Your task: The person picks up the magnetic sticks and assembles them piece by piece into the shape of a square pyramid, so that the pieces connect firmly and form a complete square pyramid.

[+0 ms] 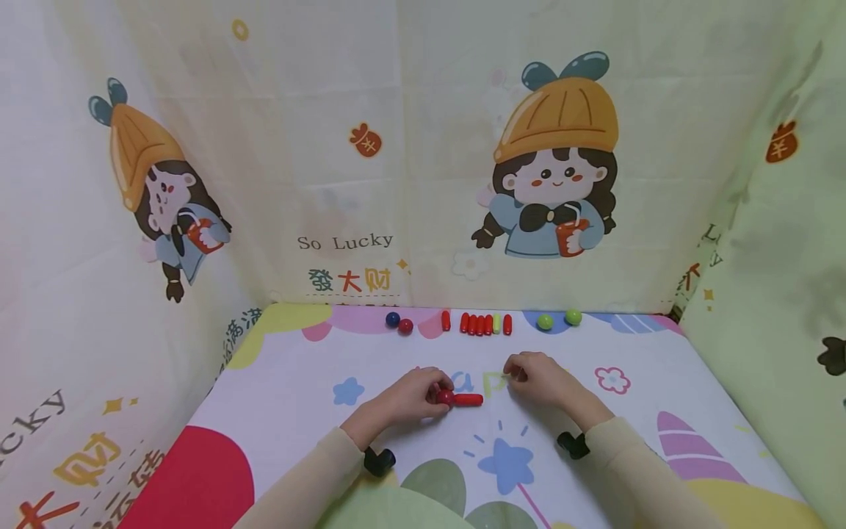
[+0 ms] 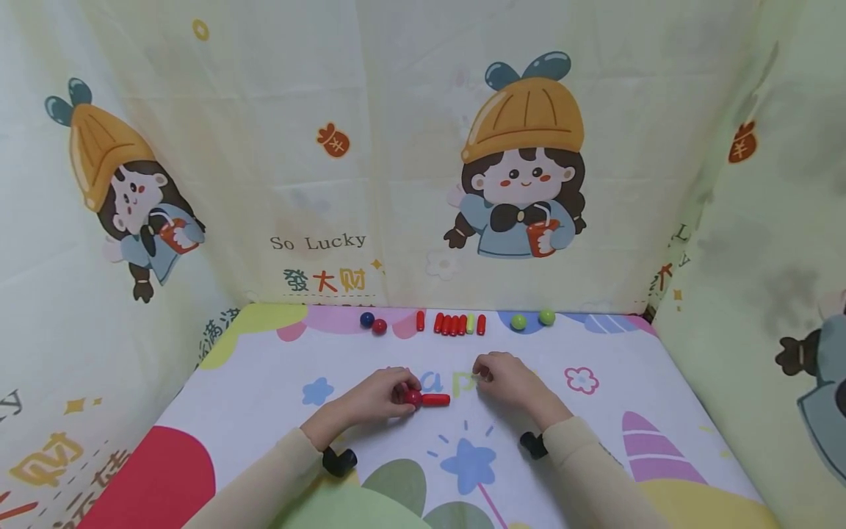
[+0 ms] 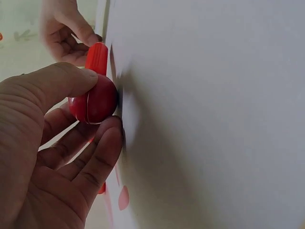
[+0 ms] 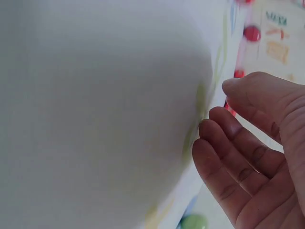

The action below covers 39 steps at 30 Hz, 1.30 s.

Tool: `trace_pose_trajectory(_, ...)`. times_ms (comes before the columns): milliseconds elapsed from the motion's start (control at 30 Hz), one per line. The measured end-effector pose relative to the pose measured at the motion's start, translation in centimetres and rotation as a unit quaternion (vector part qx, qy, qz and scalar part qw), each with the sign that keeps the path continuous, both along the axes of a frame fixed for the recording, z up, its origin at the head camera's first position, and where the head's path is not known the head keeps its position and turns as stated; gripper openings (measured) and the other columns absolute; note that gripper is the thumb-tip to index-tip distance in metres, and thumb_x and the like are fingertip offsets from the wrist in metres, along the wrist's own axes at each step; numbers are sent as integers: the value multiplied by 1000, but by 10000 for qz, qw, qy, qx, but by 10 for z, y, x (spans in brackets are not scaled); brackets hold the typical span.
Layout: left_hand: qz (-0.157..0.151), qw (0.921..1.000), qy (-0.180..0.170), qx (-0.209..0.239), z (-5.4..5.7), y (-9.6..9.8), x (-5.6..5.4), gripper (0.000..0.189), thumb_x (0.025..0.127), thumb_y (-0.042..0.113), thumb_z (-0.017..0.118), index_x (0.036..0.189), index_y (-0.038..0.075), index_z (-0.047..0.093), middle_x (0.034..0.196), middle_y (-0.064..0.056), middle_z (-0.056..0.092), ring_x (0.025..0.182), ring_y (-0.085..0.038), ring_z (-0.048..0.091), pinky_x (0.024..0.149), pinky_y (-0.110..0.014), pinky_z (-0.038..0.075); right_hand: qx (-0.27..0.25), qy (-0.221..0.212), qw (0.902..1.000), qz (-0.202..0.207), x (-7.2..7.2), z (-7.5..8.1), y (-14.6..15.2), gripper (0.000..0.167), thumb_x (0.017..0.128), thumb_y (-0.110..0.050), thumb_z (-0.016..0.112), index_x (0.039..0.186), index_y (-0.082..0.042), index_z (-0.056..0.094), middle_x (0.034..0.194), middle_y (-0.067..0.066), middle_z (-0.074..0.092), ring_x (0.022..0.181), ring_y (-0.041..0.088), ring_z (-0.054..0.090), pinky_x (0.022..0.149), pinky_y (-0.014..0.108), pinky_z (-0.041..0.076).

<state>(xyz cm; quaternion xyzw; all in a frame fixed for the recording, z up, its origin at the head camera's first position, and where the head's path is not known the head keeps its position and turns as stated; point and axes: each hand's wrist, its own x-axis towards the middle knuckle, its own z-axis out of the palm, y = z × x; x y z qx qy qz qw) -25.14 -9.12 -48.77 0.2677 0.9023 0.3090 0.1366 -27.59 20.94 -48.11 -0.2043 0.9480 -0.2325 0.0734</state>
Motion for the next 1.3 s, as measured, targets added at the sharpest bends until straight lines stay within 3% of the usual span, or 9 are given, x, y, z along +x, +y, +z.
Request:
trace_pose_trajectory(233, 8, 9999, -93, 46, 1, -1, -1, 33, 89, 21, 82, 119, 17, 69, 99, 10, 64, 87, -6, 58, 77, -18, 53, -1, 3, 9997, -264, -24, 5, 33, 14, 92, -11, 72, 106, -9, 71, 93, 2, 68, 83, 18, 58, 77, 36, 53)
trace_pose_trajectory(433, -69, 9999, -107, 71, -1, -2, -3, 35, 90, 22, 81, 122, 18, 69, 99, 11, 64, 87, -6, 59, 78, -18, 53, -243, -439, 9927, -1100, -44, 3, 57, 23, 98, -23, 70, 115, -8, 69, 109, 11, 68, 89, 24, 60, 77, 36, 54)
trace_pose_trajectory(667, -50, 9999, -103, 25, -1, -2, -2, 36, 90, 22, 82, 123, 19, 68, 100, 11, 63, 87, -5, 58, 78, -18, 52, -621, 424, 9804, -1820, -63, 3, 68, 34, 100, -21, 66, 125, 1, 62, 125, 26, 61, 110, 41, 59, 95, 57, 50)
trace_pose_trajectory(800, -43, 9999, -115, 12, 0, -1, -2, 37, 90, 23, 82, 124, 19, 69, 100, 11, 64, 87, -6, 58, 78, -18, 52, -844, 549, 9730, -2079, -66, 7, 66, 44, 102, -17, 59, 140, 3, 51, 137, 34, 48, 120, 51, 53, 101, 64, 45)
trace_pose_trajectory(1000, 3, 9999, -113, -5, -1, 0, -2, 39, 89, 24, 83, 125, 20, 69, 99, 12, 63, 87, -5, 58, 78, -17, 52, -724, 303, 9737, -2140, -72, 12, 62, 51, 102, -12, 54, 149, 3, 43, 144, 39, 41, 129, 55, 47, 106, 67, 41)
trace_pose_trajectory(1300, -14, 10000, -36, -51, -3, -2, -4, 38, 89, 25, 83, 124, 20, 69, 99, 12, 63, 88, -5, 57, 78, -17, 52, -456, 333, 9793, -1942, -80, 7, 57, 34, 102, -11, 53, 132, 6, 58, 131, 35, 60, 120, 49, 58, 101, 60, 48)
